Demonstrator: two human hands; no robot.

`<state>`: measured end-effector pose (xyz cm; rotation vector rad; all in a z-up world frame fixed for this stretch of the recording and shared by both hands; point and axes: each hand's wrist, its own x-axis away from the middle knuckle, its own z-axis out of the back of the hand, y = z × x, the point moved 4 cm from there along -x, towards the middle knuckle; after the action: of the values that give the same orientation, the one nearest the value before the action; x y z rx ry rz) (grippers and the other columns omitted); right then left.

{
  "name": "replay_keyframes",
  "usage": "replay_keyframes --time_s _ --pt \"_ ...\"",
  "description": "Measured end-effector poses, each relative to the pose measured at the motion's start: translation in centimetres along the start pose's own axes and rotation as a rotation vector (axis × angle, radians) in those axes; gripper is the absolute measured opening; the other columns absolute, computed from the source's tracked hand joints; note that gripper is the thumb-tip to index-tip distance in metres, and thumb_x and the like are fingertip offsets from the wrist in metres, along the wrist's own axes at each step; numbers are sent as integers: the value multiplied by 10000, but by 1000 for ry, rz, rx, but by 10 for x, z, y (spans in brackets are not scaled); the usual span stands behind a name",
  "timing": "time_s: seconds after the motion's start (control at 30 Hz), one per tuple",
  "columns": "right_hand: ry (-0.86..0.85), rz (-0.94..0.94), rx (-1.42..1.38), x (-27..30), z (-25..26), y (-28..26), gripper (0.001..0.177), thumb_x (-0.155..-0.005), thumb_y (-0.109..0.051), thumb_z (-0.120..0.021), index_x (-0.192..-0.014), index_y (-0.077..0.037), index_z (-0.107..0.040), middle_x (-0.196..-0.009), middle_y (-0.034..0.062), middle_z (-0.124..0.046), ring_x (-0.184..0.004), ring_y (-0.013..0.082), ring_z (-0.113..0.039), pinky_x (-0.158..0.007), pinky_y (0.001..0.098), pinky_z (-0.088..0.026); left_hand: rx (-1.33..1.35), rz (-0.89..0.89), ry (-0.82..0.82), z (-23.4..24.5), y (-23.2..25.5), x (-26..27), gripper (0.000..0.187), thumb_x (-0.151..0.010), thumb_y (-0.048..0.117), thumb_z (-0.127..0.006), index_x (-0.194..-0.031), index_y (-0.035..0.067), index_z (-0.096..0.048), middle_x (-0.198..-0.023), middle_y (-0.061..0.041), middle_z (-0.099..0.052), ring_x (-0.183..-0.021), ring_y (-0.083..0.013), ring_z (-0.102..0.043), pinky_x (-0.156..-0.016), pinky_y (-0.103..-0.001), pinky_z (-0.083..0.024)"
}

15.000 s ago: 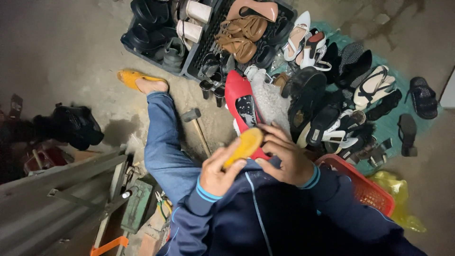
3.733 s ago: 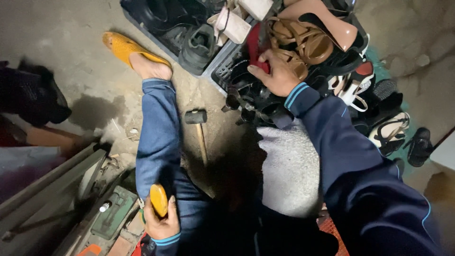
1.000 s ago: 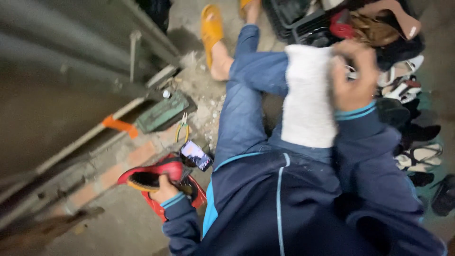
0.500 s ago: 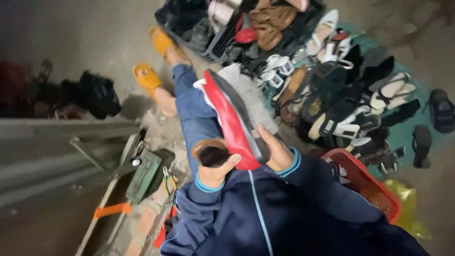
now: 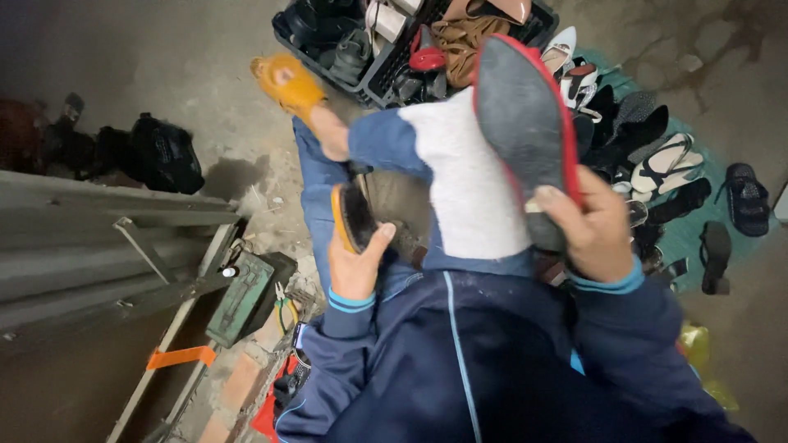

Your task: The person sits on the floor and uses a hammer to tap the sole of a red and black shoe, then brushes the sole with a yellow brush. The person repeats hammering and brushing on the same shoe multiple times.

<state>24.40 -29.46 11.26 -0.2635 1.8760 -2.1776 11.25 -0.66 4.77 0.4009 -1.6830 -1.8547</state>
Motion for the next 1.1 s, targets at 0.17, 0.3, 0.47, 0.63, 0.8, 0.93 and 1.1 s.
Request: replay_keyframes --time_s 0.17,0.3,0.47,0.63,0.8,0.93,1.1 --pt "131 230 458 7 16 -36 138 -1030 -98 -683 -923 -15 -704 -867 94 -550 -813 213 -467 -827 346 -377 -86 100 73 8 6 -19 392 -773 250 -808 -1104 131 -635 -964 -30 -758 -866 -157 -707 -864 -313 -556" --pt "211 531 842 -6 9 -26 319 -1050 -154 -783 -1132 133 -670 -992 235 -610 -861 364 -554 -806 459 -442 126 54 -37 -5 -34 -47 334 -904 208 -731 -1171 82 -574 -902 -83 -682 -748 -159 -644 -675 -280 -540" --pt "254 542 1145 -36 -8 21 411 -1080 -354 -701 -1181 31 -602 -1004 191 -641 -850 315 -571 -772 443 -453 147 400 -15 -28 -148 -79 295 -947 339 -683 -890 93 -532 -755 -95 -686 -321 -144 -465 -281 -270 -318" --pt "67 346 1140 -54 -8 34 336 -1019 -295 -817 -1165 -21 -688 -972 152 -627 -847 297 -623 -691 393 -490 191 523 145 -37 -189 -115 264 -886 207 -737 -962 83 -516 -827 -143 -728 -413 -141 -587 -273 -247 -364" --pt "-116 147 1235 -73 8 53 423 -1021 -444 -726 -1077 -40 -612 -773 95 -686 -571 220 -634 -521 375 -554 100 744 156 -59 -236 -177 321 -845 343 -769 -912 68 -618 -815 -112 -707 -509 -153 -640 -320 -260 -434" --pt "-42 63 1286 -78 12 67 444 -1001 -524 -724 -1005 -81 -699 -754 64 -712 -567 208 -640 -543 373 -537 -220 845 169 -75 -310 -210 559 -678 481 -843 -845 -27 -680 -605 -131 -623 -450 -180 -559 -368 -334 -502" --pt "150 104 1072 -42 45 125 405 -1025 -368 -717 -996 31 -655 -784 175 -620 -628 302 -568 -647 441 -464 -802 242 -138 -100 -464 -235 363 -825 275 -682 -1186 245 -700 -803 35 -618 -687 -193 -627 -617 -383 -437"
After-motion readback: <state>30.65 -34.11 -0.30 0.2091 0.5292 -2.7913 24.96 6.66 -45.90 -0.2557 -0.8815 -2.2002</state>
